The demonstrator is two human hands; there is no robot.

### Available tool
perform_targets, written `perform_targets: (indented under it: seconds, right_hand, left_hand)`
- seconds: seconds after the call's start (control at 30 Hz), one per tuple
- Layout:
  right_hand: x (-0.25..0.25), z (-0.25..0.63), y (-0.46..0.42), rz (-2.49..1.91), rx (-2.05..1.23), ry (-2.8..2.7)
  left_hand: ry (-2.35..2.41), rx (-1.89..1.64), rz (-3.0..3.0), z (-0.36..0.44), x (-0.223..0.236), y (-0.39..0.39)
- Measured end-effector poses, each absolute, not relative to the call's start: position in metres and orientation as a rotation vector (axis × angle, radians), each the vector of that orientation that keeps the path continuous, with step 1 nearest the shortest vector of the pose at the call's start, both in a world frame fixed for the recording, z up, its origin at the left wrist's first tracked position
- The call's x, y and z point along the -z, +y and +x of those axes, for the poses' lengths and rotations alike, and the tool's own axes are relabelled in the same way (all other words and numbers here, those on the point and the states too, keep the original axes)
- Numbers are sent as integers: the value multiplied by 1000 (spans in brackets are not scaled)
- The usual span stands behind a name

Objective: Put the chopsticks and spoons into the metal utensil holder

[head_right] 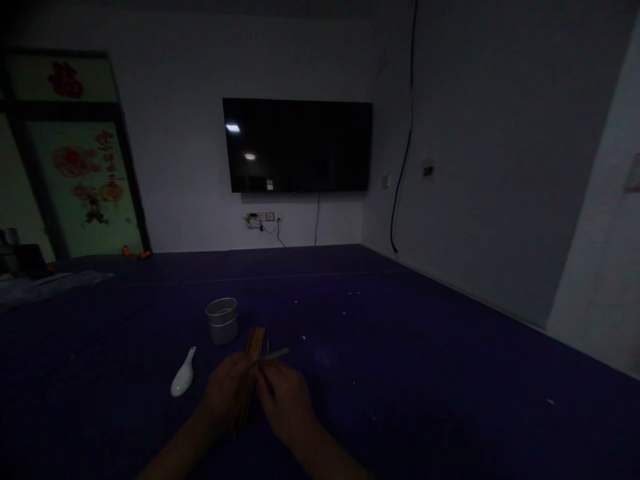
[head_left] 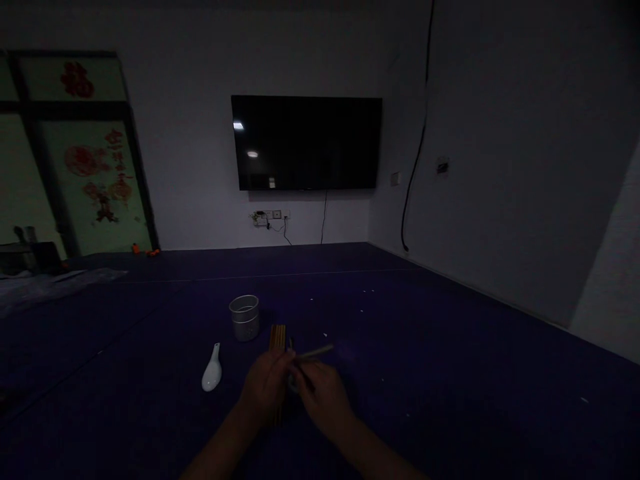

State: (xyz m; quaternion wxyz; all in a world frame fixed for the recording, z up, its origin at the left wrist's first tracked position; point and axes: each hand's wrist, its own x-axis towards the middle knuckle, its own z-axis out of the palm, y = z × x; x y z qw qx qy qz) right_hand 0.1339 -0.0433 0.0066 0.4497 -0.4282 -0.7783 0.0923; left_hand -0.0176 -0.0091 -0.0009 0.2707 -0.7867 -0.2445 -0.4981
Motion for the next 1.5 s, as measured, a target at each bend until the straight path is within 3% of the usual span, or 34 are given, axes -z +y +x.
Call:
perform_targets:
  seconds: [0.17,0.37,0.7,1.13,1.5]
  right_hand:
    - [-8,130,-41,-1000,-409,-1859]
    - [1,127,-32,-863,-403,-1744]
    - [-12,131,-10,-1138,-306,-1441]
    - [15,156,6,-1491,-535,-1675]
    - [26,158,15,-1493,-497,-1774]
  left_hand:
    - [-561,1404,-2207,0,5,-10]
    - [-702,1393,-2134,-4,7,-13]
    - [-1115,1220,-1930,-34,-8,2]
    - [-1602,883,-2131,-28,-10,9]
    - [-1797,902,-1714,-79,-10,8]
